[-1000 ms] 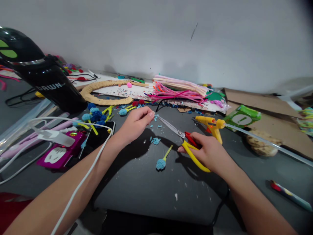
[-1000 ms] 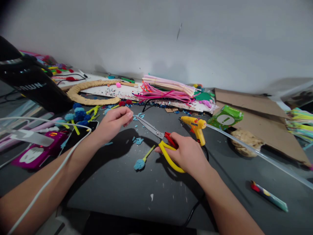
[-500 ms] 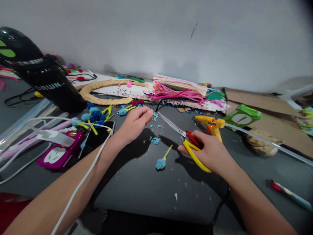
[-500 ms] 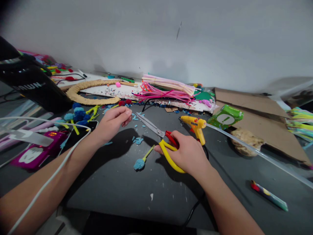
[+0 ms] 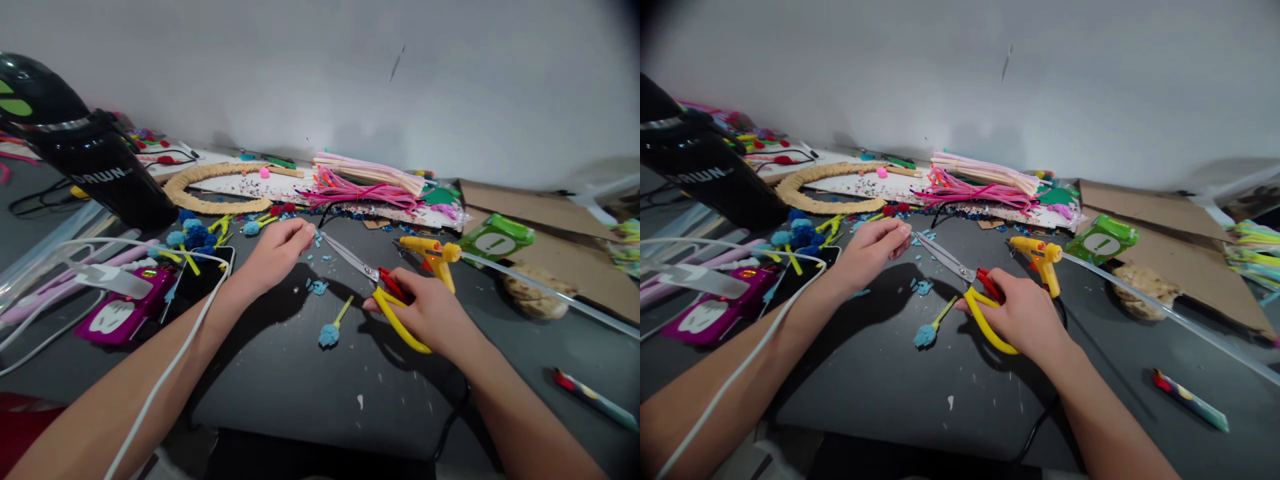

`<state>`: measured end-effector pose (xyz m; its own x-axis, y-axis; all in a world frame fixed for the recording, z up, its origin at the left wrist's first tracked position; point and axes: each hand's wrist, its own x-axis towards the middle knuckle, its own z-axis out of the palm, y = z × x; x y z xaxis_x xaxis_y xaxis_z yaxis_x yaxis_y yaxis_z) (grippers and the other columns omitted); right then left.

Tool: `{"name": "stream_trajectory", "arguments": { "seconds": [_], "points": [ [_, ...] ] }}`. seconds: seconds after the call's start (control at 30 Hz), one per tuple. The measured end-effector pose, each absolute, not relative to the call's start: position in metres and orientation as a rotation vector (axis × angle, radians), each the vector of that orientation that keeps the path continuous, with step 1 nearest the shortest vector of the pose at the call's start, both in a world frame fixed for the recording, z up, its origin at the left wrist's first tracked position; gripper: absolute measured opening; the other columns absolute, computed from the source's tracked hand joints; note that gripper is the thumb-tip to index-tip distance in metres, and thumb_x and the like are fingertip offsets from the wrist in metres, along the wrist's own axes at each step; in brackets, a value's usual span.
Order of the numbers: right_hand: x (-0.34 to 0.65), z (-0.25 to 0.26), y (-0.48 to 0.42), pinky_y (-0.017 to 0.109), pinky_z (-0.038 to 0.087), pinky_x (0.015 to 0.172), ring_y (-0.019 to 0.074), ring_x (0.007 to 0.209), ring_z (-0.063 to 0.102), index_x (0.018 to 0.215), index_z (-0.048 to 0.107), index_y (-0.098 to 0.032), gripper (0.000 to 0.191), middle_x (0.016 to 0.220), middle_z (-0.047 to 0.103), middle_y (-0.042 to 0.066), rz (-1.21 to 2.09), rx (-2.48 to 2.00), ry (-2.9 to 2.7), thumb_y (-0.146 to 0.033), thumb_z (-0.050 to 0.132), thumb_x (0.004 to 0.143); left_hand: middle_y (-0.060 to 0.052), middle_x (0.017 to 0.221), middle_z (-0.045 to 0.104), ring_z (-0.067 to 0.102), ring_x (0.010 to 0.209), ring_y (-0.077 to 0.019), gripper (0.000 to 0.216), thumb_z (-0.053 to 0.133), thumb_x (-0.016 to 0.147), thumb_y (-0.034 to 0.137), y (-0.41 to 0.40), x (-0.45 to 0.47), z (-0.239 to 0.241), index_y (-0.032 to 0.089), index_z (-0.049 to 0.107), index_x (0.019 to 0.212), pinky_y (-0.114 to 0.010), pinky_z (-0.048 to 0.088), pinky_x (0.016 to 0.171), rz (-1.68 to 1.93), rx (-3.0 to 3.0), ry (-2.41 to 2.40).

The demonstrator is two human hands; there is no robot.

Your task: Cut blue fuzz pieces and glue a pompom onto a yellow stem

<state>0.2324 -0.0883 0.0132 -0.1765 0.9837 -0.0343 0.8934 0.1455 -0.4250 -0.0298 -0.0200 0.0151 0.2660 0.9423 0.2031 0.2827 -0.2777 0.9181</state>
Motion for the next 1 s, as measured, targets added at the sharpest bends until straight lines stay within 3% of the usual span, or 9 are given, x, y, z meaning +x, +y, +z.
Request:
{"name": "stream_trajectory", "arguments": {
  "seconds": [0.27,0.63,1.0],
  "points": [
    [0.2328,0.0120,-0.0888,0.025,0.027,0.051,0.0163,0.057,0.049,0.073,0.055,-0.023,0.049,0.061,0.060,0.001,0.496,-1.808,-2.185,-0.072,0.057,0.078,0.002,0.061,0.045,0.041,0.059,-0.0121,0.035,0.048,0.095,0.037,-0.0203,-0.0286,0.0161,0.018,0.049,0.066,-0.027,0.033,0.058,1.023,1.728,1.119],
    [0.2315,0.0135,-0.0900,0.026,0.030,0.053,0.0144,0.056,0.045,0.071,0.047,-0.024,0.049,0.060,0.054,-0.003,0.540,-1.869,-2.113,-0.068,0.067,0.072,0.003,0.060,0.042,0.040,0.057,-0.0115,0.037,0.046,0.096,0.036,-0.0202,-0.0269,0.0163,0.018,0.045,0.064,-0.028,0.032,0.057,1.044,1.722,1.121],
    [0.2323,0.0112,-0.0882,0.026,0.028,0.054,0.0144,0.058,0.046,0.071,0.047,-0.023,0.050,0.061,0.055,-0.003,0.523,-1.869,-2.159,-0.069,0.064,0.075,0.003,0.060,0.043,0.040,0.058,-0.0110,0.037,0.046,0.097,0.037,-0.0194,-0.0286,0.0149,0.018,0.046,0.065,-0.027,0.032,0.057,1.031,1.748,1.141]
  ]
}}
